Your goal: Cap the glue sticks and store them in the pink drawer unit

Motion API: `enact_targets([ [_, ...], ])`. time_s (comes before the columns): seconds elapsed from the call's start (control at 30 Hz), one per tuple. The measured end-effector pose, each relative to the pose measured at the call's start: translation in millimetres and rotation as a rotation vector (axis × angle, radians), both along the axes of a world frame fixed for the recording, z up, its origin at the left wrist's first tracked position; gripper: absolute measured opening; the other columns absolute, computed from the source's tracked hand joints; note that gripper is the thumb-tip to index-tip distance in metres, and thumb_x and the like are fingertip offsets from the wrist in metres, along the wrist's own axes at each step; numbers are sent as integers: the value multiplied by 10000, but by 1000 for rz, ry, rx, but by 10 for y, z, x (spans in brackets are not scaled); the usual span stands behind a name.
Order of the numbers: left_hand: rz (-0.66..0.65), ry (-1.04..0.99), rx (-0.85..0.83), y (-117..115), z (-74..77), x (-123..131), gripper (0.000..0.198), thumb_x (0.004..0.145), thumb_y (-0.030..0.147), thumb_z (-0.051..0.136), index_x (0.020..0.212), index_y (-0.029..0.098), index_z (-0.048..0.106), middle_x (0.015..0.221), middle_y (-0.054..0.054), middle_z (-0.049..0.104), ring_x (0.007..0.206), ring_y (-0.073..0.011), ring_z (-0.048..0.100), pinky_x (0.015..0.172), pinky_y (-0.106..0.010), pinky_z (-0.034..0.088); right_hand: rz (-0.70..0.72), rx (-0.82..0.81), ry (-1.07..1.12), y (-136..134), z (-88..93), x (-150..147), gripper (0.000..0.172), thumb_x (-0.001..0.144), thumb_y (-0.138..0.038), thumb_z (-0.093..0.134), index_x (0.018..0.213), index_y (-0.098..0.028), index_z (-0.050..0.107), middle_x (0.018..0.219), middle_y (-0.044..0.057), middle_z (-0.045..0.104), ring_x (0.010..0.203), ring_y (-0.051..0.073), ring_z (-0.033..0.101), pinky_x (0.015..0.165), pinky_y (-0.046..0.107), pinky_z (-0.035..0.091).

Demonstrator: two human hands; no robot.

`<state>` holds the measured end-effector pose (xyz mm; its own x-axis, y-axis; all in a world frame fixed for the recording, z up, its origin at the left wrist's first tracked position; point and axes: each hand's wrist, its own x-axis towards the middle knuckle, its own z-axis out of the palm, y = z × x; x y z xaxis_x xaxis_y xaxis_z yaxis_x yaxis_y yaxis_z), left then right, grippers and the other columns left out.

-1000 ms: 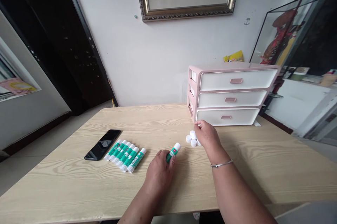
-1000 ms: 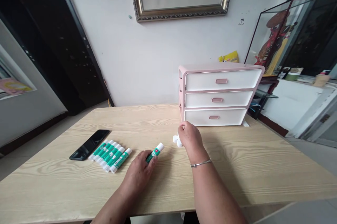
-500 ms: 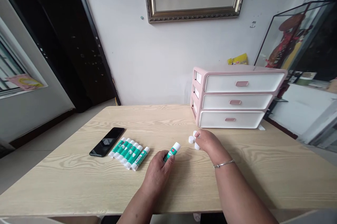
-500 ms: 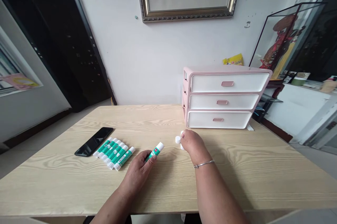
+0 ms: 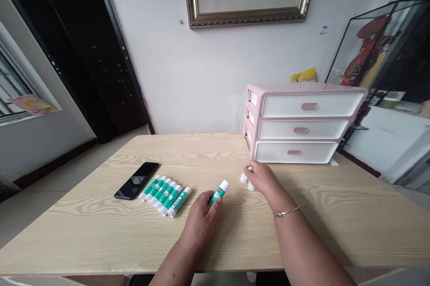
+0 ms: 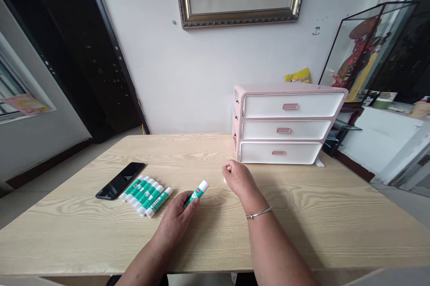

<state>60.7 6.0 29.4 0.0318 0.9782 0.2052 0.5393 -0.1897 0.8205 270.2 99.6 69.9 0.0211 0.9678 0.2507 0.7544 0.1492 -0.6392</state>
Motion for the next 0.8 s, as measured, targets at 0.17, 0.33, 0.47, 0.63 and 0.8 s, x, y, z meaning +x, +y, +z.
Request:
enact_targets([
  [0.17, 27, -14, 51, -3, -9, 4, 360, 930, 476, 513, 1074, 180, 661, 996, -67, 695, 925, -228, 619, 824, -312, 442, 277, 16, 164, -224, 37, -287, 387, 934, -525, 448, 879, -208, 662, 639, -17, 611, 601, 143, 542, 558, 238, 347],
  [0.33, 5, -35, 85, -41, 28, 2, 326, 942, 445, 513, 1111, 191, 629, 1044, -75, 679, 959, -222, 617, 851, -319, 458, 368, -31, 169, -297, -19, -391, 461, 992, -519, 351, 787, -203, 616, 642, -11, 594, 617, 138, 526, 573, 240, 336],
  [0.47, -49, 12, 139, -47, 9, 31, 297, 955, 414, 498, 1136, 206, 609, 1086, -87, 664, 998, -222, 616, 892, -330, 456, 400, -73, 222, -308, -64, -452, 435, 999, -479, 353, 800, -193, 614, 663, -2, 606, 636, 138, 539, 607, 239, 366],
  [0.63, 3, 166, 112, -66, -11, 117, 293, 971, 405, 442, 1153, 227, 588, 1095, -99, 673, 981, -245, 635, 838, -335, 453, 390, 4, 151, -372, -78, -551, 240, 958, -293, 417, 900, -200, 631, 770, 14, 659, 733, 144, 576, 646, 231, 372],
  [0.8, -78, 158, 5, -146, 131, 135, 352, 990, 476, 362, 994, 210, 592, 916, -84, 699, 845, -236, 642, 739, -310, 428, 417, -52, 203, -439, -72, -590, 267, 904, -187, 399, 958, -207, 660, 519, -55, 508, 524, 119, 490, 526, 217, 322],
])
